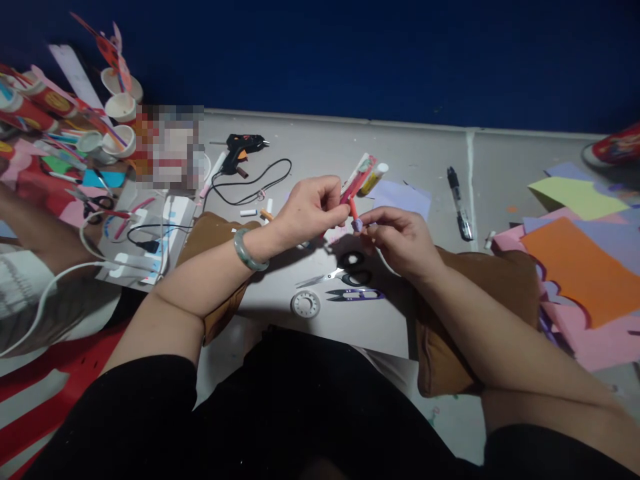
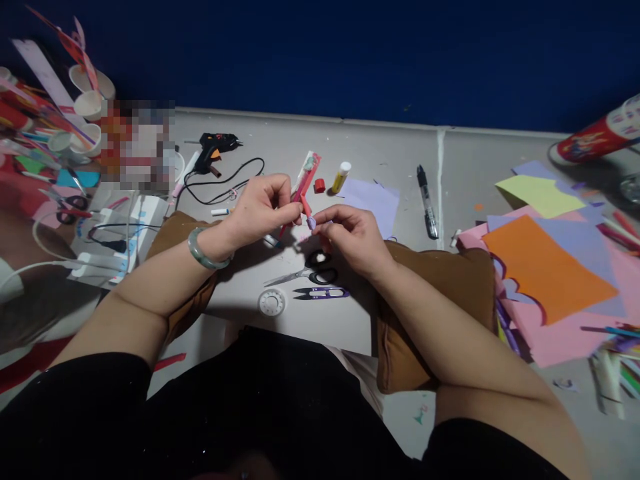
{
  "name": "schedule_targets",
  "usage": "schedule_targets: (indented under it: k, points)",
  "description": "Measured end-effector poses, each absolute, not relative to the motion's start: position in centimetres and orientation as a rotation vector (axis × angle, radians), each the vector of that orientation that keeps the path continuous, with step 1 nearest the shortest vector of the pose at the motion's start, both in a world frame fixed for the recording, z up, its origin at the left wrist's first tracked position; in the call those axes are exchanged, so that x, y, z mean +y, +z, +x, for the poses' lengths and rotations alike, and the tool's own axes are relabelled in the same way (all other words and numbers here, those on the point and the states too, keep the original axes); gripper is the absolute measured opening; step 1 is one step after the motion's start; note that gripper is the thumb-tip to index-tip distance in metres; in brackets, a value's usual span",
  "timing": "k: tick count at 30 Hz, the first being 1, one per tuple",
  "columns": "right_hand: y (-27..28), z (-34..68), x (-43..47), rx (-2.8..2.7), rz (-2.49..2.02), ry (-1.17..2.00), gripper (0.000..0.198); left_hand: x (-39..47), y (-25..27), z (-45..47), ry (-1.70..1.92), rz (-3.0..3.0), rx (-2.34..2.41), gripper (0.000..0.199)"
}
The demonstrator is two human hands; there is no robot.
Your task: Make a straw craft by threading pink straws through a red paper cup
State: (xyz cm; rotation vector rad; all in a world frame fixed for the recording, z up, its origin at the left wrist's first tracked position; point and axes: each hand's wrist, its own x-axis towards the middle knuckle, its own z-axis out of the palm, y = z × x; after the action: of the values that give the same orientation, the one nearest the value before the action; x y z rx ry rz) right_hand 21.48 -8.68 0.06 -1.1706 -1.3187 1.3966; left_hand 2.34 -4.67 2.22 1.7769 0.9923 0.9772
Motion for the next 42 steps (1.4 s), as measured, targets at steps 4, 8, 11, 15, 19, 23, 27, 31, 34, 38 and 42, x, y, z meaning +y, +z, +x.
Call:
schedule_targets:
  k: [4, 8, 11, 15, 19, 23, 27, 31, 34, 38, 42]
  points:
    - [-0.3, 21.5, -8.8, -1.33, -1.188, 1.434, 0.028, -4.7, 2.1, 2.4, 1.011, 1.882, 1.022, 0.028]
    - [-0.4, 21.5, -9.0, -1.366, -1.233, 1.412, 0.036, -4.8, 2.0, 2.6, 0.999, 1.806, 0.984, 0.032]
    - [-0.1, 21.3, -9.1, -1.387, -1.216, 1.407, 0.038, -4.8, 2.3, 2.7, 0.924, 1.526, 0.915, 0.032]
    - [0.4, 21.3, -9.2, -1.427, -1.161, 1.452, 0.042, -4.4, 2.9, 2.3, 0.782, 1.3, 0.845, 0.036]
    - [0.8, 21.6, -9.2, -1.539, -1.135, 1.419, 0.048, -4.5, 3.5, 2.1, 0.718, 1.274, 0.831, 0.033]
    - [0.8, 21.9, -9.1, -1.756, -1.086, 1.392, 0.052, -5.0, 3.7, 2.4, 0.645, 1.278, 0.852, 0.015]
    - [0.5, 21.8, -9.4, -1.966, -1.065, 1.031, 0.044, -5.1, 3.6, 2.7, 0.644, 1.269, 0.937, 0.013]
    - [0.5, 21.8, -9.9, -2.049, -1.008, 0.839, 0.038, -4.2, 3.3, 2.2, 0.712, 1.259, 0.97, 0.014]
    - [0.4, 22.0, -10.1, -1.89, -1.037, 0.893, 0.034, -3.6, 3.1, 1.8, 0.724, 1.208, 0.929, 0.015]
    - [-0.3, 22.0, -9.6, -1.532, -1.113, 1.056, 0.032, -3.4, 2.9, 1.7, 0.698, 1.169, 0.86, 0.017]
    - [-0.9, 21.9, -8.8, -1.312, -1.161, 1.234, 0.03, -3.8, 3.1, 1.8, 0.646, 1.166, 0.832, 0.018]
